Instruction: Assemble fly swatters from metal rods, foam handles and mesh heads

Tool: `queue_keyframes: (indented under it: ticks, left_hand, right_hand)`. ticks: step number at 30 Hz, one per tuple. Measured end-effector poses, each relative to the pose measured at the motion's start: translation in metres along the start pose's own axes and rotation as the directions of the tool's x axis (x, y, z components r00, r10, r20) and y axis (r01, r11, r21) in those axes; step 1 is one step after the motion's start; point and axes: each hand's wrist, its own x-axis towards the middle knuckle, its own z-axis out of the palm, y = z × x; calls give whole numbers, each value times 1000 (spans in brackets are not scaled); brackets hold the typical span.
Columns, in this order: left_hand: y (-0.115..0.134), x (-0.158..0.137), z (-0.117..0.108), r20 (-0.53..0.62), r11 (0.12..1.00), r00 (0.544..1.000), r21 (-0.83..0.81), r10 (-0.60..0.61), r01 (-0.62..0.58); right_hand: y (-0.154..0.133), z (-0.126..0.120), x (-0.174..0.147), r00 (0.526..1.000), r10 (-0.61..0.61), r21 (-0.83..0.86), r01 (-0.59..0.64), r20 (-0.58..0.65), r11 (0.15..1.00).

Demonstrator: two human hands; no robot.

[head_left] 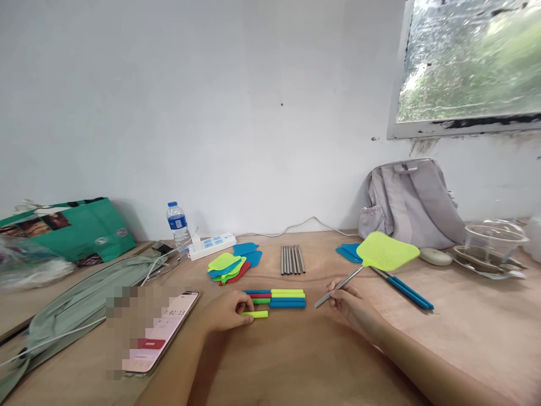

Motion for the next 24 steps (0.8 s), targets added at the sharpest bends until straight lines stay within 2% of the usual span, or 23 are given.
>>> queue_keyframes:
  ticks: [4, 7, 10, 12, 16, 24]
  left_hand:
    - [8, -2, -2, 27, 995, 998, -89, 49, -47]
    - [20, -1, 2, -2, 965, 998, -252, 68, -66]
    - [30, 3, 17, 42, 867, 996, -496, 83, -51]
    - [35, 5, 29, 89, 809, 988, -585, 125, -50]
    - [43, 4, 42, 103, 833, 979, -545, 177, -93]
    - [47, 1, 38, 68, 908, 988, -407, 138, -99]
  right_hand:
    - [-6, -1, -3, 995, 13, 0, -13, 94, 1000]
    - [-9, 2, -6, 986, 28, 40, -35, 163, 999]
    - [-9, 8, -10, 990, 40, 51, -47, 136, 998]
    - [-8, 11, -11, 994, 39, 57, -45, 100, 997]
    - [-8, 16, -13, 996, 14, 66, -20, 86, 998]
    - [-7, 18, -12, 998, -28, 31, 26, 54, 999]
